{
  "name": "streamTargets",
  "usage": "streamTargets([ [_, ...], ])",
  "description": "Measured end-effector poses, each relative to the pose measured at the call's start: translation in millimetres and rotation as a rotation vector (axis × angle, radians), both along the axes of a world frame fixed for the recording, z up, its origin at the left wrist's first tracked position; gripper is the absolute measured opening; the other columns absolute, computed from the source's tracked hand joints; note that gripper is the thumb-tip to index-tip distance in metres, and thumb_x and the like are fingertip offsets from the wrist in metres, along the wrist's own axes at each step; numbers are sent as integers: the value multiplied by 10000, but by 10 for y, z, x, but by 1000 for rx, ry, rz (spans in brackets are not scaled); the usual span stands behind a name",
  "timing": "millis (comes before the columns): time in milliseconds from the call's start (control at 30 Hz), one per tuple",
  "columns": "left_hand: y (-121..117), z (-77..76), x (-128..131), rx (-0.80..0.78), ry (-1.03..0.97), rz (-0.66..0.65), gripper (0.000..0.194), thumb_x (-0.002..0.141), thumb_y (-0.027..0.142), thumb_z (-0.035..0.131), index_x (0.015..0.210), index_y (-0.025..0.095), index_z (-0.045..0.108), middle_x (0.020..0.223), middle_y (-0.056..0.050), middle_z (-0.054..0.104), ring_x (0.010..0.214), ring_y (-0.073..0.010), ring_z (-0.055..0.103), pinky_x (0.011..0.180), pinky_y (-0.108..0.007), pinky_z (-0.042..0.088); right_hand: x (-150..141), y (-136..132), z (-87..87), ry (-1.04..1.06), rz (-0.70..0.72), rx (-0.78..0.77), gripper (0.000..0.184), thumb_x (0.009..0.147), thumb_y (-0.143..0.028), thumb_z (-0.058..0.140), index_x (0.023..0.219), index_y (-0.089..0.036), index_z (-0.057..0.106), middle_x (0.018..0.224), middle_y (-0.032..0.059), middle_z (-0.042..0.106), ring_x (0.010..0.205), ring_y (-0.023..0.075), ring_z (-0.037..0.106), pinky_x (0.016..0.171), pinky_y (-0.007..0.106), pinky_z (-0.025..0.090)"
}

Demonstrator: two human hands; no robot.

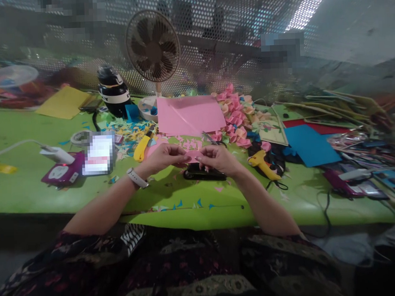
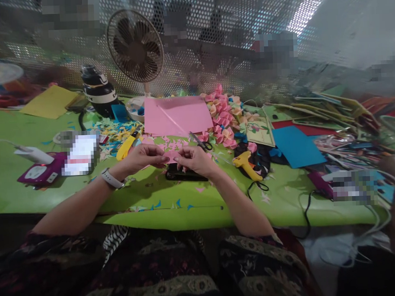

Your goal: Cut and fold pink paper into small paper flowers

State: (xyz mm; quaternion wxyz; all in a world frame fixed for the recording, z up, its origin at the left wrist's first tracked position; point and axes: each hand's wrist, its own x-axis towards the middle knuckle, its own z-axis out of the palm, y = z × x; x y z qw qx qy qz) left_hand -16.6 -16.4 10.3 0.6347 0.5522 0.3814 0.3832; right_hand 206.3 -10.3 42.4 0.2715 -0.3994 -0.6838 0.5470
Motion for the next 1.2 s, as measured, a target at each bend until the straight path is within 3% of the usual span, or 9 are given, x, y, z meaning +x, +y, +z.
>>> streamTargets([
  [367, -37, 126, 17, -34, 36, 31, 294, 659, 354, 883, 738, 137, 702, 693, -14, 704, 620, -102, 658, 659, -249, 589, 21, 44, -35, 54, 5, -21, 348, 736, -477, 791, 778, -176, 623, 619, -23, 677, 478, 68, 550, 460, 201, 425],
  [667, 61, 311, 16, -77, 54, 90, 327, 593, 336, 924, 737, 121, 724, 688, -25, 718, 649, -116, 678, 725, -279, 598, 103, 133, -7, 115, -85, 1, 279, 737, -387, 805, 850, -167, 673, 707, 8, 715, 567, 93, 620, 560, 245, 531],
  [867, 275, 163, -217, -151, 79, 186, 200, 687, 243, 870, 729, 137, 705, 716, -42, 737, 645, -122, 692, 753, -293, 598, 283, 256, -10, 82, -247, 156, 193, 787, -345, 738, 870, -176, 695, 704, 12, 693, 582, 97, 590, 557, 255, 507],
  [1000, 386, 66, -236, -204, 94, 222, 148, 720, 161, 832, 720, 128, 687, 690, -32, 727, 628, -108, 691, 730, -260, 593, 327, 311, -70, -93, -262, 261, 169, 826, -340, 683, 874, -178, 697, 768, 37, 703, 652, 124, 604, 588, 276, 490],
  [1200, 482, 42, -122, -207, 76, 208, 111, 757, 136, 797, 737, 109, 691, 702, -57, 730, 614, -125, 688, 733, -306, 613, 224, 346, -139, -537, -112, 212, 229, 871, -374, 643, 763, -176, 687, 759, 48, 715, 627, 145, 598, 608, 303, 444],
])
